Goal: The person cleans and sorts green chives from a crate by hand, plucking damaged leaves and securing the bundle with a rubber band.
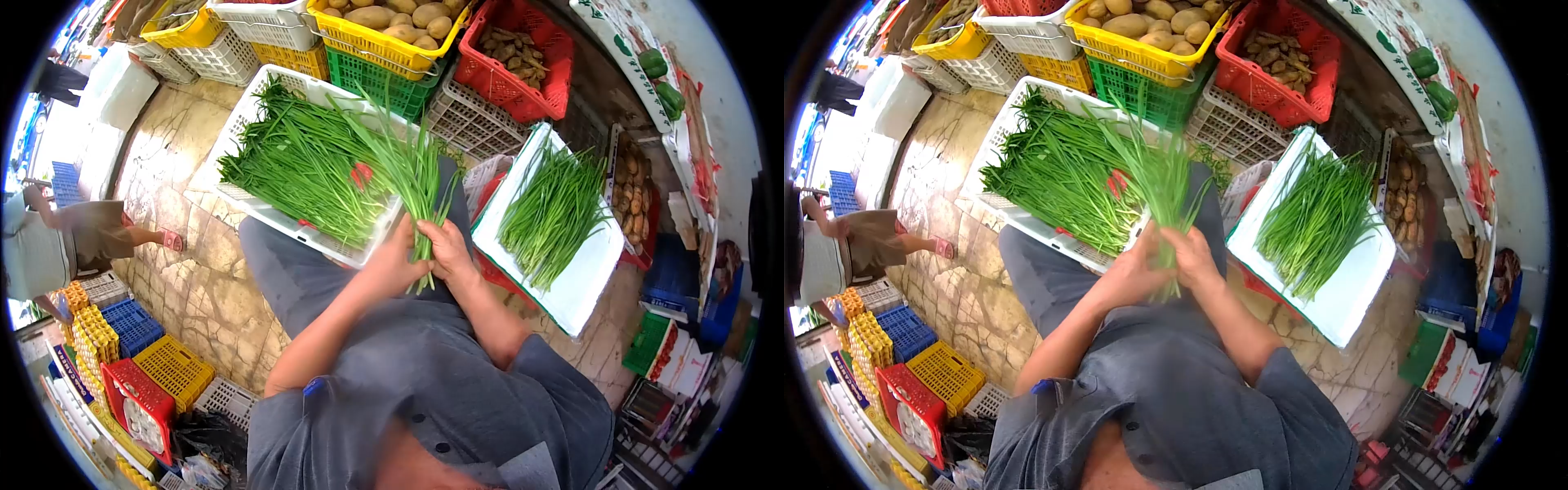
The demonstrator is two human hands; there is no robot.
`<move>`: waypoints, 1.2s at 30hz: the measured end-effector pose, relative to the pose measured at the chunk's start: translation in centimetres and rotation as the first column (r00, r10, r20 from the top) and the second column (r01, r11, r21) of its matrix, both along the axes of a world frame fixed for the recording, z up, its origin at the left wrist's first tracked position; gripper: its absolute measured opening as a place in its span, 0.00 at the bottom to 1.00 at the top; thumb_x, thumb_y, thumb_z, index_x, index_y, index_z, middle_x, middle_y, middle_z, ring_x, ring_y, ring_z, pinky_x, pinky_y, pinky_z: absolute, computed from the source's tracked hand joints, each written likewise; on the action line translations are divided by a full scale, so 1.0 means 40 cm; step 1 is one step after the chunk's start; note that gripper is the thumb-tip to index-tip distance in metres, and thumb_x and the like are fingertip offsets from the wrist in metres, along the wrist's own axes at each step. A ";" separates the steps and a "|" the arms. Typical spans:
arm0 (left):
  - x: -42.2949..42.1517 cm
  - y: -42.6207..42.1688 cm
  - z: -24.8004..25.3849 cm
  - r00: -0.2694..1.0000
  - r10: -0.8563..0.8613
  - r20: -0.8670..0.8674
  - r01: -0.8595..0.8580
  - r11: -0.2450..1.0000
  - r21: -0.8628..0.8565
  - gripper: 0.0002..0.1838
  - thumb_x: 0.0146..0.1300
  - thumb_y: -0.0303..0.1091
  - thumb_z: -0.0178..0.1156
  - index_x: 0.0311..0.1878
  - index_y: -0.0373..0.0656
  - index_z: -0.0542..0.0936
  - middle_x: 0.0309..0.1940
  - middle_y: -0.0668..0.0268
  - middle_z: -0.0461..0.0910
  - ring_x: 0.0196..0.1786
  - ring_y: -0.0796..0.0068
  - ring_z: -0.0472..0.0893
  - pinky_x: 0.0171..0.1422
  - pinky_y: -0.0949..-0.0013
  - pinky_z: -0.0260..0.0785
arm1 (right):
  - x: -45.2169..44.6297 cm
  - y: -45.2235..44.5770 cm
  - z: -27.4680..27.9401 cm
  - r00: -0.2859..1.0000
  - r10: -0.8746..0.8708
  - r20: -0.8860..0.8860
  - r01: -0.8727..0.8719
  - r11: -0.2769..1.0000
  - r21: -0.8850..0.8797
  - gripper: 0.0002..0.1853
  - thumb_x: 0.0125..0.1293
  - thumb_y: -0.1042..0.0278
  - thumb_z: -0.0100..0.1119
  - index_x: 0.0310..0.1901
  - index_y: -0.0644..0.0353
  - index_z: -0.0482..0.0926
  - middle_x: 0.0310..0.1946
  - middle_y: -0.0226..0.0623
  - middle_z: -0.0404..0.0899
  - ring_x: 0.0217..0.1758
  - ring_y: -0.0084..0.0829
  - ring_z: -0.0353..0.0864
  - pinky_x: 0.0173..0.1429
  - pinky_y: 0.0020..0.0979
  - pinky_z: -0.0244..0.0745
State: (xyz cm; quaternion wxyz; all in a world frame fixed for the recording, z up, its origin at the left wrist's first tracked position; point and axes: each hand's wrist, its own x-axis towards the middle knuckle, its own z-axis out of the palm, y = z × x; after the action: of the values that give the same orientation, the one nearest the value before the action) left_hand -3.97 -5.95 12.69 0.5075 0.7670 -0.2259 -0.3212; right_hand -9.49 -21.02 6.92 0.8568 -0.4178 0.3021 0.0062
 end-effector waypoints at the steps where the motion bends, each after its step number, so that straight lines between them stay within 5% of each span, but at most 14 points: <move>1: 0.003 0.014 -0.001 0.999 0.017 -0.046 -0.021 0.996 -0.087 0.44 0.62 0.43 0.67 0.76 0.32 0.59 0.54 0.43 0.83 0.51 0.57 0.86 0.56 0.60 0.76 | -0.008 -0.005 0.005 1.000 0.020 0.002 -0.021 1.000 0.020 0.14 0.72 0.69 0.59 0.56 0.64 0.78 0.45 0.33 0.83 0.44 0.25 0.83 0.47 0.29 0.79; 3: 0.037 0.030 -0.010 0.989 0.045 -0.144 -0.033 0.996 0.086 0.46 0.62 0.44 0.68 0.76 0.29 0.58 0.50 0.47 0.85 0.50 0.64 0.86 0.55 0.63 0.76 | -0.018 -0.029 0.012 0.997 0.071 0.016 -0.071 0.996 0.057 0.13 0.72 0.70 0.59 0.54 0.64 0.78 0.44 0.33 0.83 0.42 0.26 0.83 0.46 0.29 0.79; 4: 0.057 0.033 -0.008 0.980 0.070 -0.186 -0.038 0.984 0.172 0.47 0.62 0.45 0.68 0.76 0.28 0.58 0.48 0.49 0.86 0.49 0.67 0.85 0.55 0.64 0.76 | -0.020 -0.040 -0.006 0.987 0.134 0.091 -0.124 0.987 -0.103 0.12 0.71 0.72 0.58 0.53 0.64 0.78 0.41 0.34 0.83 0.38 0.26 0.83 0.43 0.29 0.79; 8: 0.102 0.017 0.082 0.875 0.088 -0.476 -0.130 0.990 -0.055 0.37 0.65 0.43 0.66 0.67 0.23 0.69 0.46 0.53 0.86 0.48 0.70 0.84 0.56 0.67 0.75 | -0.022 -0.023 0.023 0.955 0.293 0.038 -0.263 0.901 -0.344 0.09 0.67 0.77 0.55 0.48 0.67 0.76 0.34 0.36 0.80 0.31 0.27 0.79 0.37 0.30 0.79; 11: 0.118 -0.017 -0.051 0.761 0.132 -0.635 -0.275 0.952 -0.131 0.32 0.67 0.44 0.65 0.64 0.28 0.73 0.48 0.55 0.85 0.51 0.67 0.84 0.57 0.65 0.76 | -0.022 -0.001 0.068 0.910 0.379 -0.166 -0.408 0.755 -0.514 0.11 0.64 0.79 0.55 0.49 0.65 0.75 0.31 0.33 0.78 0.29 0.26 0.79 0.36 0.30 0.78; 12: 0.114 -0.031 -0.119 0.578 -0.033 -0.815 -0.490 0.785 -0.379 0.29 0.68 0.45 0.65 0.62 0.32 0.75 0.51 0.56 0.83 0.52 0.61 0.84 0.58 0.59 0.77 | -0.024 -0.014 0.057 0.886 0.427 -0.180 -0.456 0.735 -0.502 0.21 0.62 0.74 0.60 0.58 0.64 0.75 0.33 0.35 0.81 0.31 0.25 0.81 0.37 0.32 0.78; 16: 0.134 -0.034 -0.111 0.482 -0.102 -0.870 -0.727 0.509 -0.462 0.32 0.66 0.47 0.66 0.64 0.33 0.73 0.62 0.56 0.76 0.57 0.54 0.81 0.64 0.49 0.75 | -0.024 -0.021 0.114 0.757 0.602 -0.253 -0.643 0.619 -0.452 0.20 0.62 0.75 0.59 0.56 0.65 0.74 0.31 0.34 0.79 0.30 0.25 0.80 0.36 0.32 0.77; 19: 0.172 -0.008 -0.134 0.490 -0.232 -0.841 -0.740 0.399 -0.541 0.31 0.66 0.47 0.66 0.65 0.36 0.73 0.65 0.59 0.74 0.59 0.56 0.79 0.65 0.50 0.74 | -0.023 -0.036 0.090 0.699 0.676 -0.232 -0.696 0.571 -0.434 0.19 0.63 0.74 0.59 0.55 0.66 0.74 0.31 0.33 0.79 0.29 0.24 0.79 0.35 0.31 0.76; 20: 0.184 -0.005 -0.143 0.486 -0.267 -0.832 -0.762 0.338 -0.553 0.31 0.71 0.44 0.61 0.70 0.37 0.66 0.61 0.57 0.77 0.56 0.51 0.82 0.60 0.45 0.78 | -0.020 -0.044 0.090 0.688 0.697 -0.203 -0.708 0.583 -0.399 0.18 0.63 0.76 0.58 0.55 0.65 0.74 0.31 0.31 0.78 0.29 0.24 0.79 0.34 0.30 0.76; 23: 0.232 0.015 -0.130 0.515 -0.100 -0.852 -0.785 0.344 -0.515 0.26 0.72 0.40 0.58 0.68 0.38 0.67 0.61 0.56 0.77 0.53 0.52 0.83 0.59 0.45 0.79 | 0.002 -0.050 0.118 0.660 0.724 -0.199 -0.740 0.583 -0.334 0.18 0.63 0.78 0.57 0.56 0.64 0.74 0.31 0.30 0.77 0.29 0.23 0.79 0.34 0.29 0.76; 28: 0.302 0.047 -0.122 0.517 0.037 -0.855 -0.836 0.237 -0.496 0.21 0.69 0.37 0.62 0.62 0.45 0.71 0.45 0.64 0.78 0.46 0.60 0.83 0.52 0.46 0.80 | 0.017 -0.055 0.130 0.716 0.686 -0.127 -0.685 0.657 -0.314 0.22 0.61 0.79 0.62 0.58 0.66 0.73 0.33 0.29 0.77 0.31 0.24 0.81 0.36 0.27 0.78; 36: 0.373 0.103 -0.066 0.482 0.103 -0.870 -0.871 0.166 -0.463 0.18 0.74 0.33 0.54 0.64 0.46 0.70 0.47 0.61 0.80 0.44 0.58 0.83 0.49 0.46 0.79 | 0.010 -0.075 0.134 0.737 0.648 -0.194 -0.675 0.690 -0.259 0.17 0.64 0.77 0.60 0.54 0.62 0.74 0.28 0.26 0.74 0.22 0.19 0.72 0.35 0.28 0.79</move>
State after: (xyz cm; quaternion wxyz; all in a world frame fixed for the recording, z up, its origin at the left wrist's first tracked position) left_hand 10.95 -1.81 10.05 0.9497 0.2118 0.1345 -0.1876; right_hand -9.10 -24.01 12.27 0.7053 -0.6278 0.1653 0.2848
